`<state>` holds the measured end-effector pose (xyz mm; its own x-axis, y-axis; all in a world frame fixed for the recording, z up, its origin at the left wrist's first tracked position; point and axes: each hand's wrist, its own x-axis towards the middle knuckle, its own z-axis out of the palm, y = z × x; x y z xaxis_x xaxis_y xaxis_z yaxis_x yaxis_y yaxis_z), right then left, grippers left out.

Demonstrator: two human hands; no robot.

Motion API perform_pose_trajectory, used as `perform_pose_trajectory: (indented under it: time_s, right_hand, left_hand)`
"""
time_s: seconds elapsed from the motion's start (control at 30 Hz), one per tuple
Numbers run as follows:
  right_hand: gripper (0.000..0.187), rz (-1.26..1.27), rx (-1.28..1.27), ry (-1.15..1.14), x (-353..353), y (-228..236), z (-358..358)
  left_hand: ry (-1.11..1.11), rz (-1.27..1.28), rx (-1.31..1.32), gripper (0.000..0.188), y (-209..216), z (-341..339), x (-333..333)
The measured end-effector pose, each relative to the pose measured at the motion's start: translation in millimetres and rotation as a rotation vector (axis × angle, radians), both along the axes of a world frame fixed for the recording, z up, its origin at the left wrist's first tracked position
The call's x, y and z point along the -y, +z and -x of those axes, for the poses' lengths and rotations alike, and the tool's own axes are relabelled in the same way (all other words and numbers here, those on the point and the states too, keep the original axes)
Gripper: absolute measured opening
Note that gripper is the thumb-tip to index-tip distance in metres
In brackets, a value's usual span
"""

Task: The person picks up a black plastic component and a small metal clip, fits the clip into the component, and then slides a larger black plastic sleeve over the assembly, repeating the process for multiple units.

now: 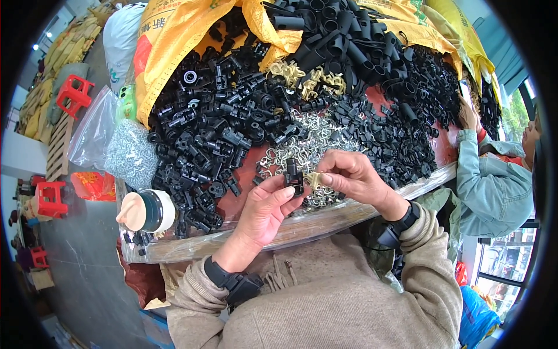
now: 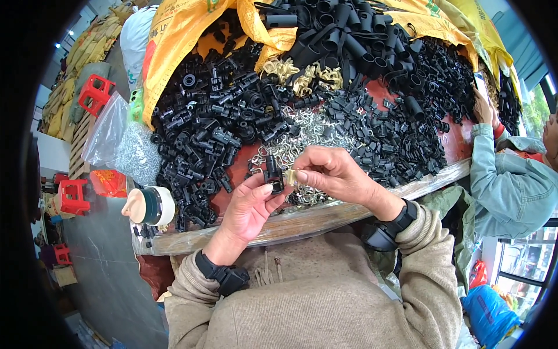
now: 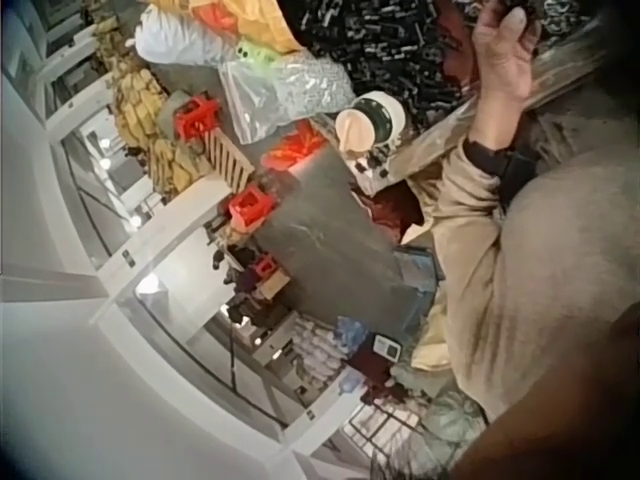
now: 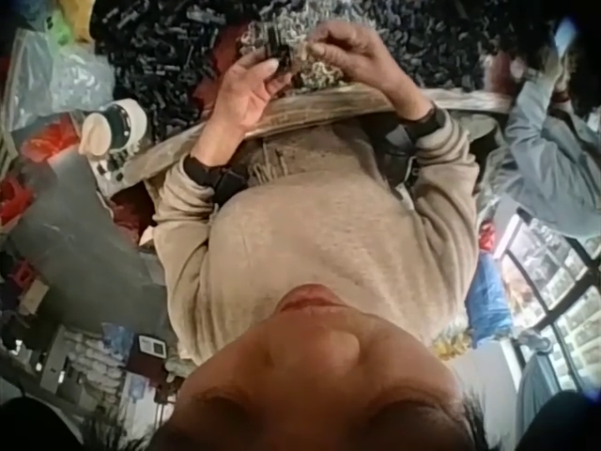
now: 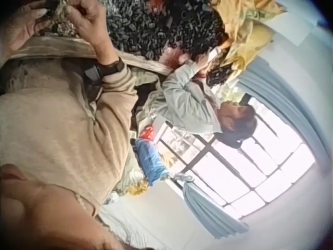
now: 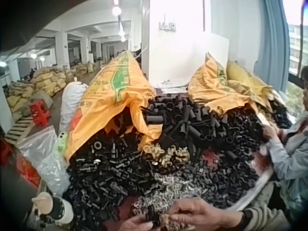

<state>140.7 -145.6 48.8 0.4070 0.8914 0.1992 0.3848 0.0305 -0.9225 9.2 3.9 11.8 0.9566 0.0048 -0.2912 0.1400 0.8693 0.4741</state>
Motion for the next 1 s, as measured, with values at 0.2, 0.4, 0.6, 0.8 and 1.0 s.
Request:
perform_pose_trajectory:
  time_s: [0.2, 0.4, 0.6, 0.8, 1.0]
  right_hand:
    - [0.015, -0.014, -0.032, 0.056, -7, 0, 11]
    - [0.013, 0.049, -0.157, 0.034, -3, -6, 11]
    - [0.013, 0.132, -0.256, -0.097, 2, -6, 14]
    - [0.013, 0.222, 0.319, -0.173, 38, -11, -14]
    - [0.013, 0.456, 0.827, -0.557, 109, -17, -53]
  left_hand:
    - [-0.016, 0.022, -0.013, 0.022, -4, 5, 4]
    - [-0.054, 0.002, -0.047, 0.021, -5, 6, 6]
    - [-0.114, -0.065, -0.112, 0.02, -3, 3, 7]
    - [-0.092, -0.079, -0.142, 0.018, 1, 2, -8]
    - [-0.041, -0.066, -0.144, 0.018, -6, 1, -10]
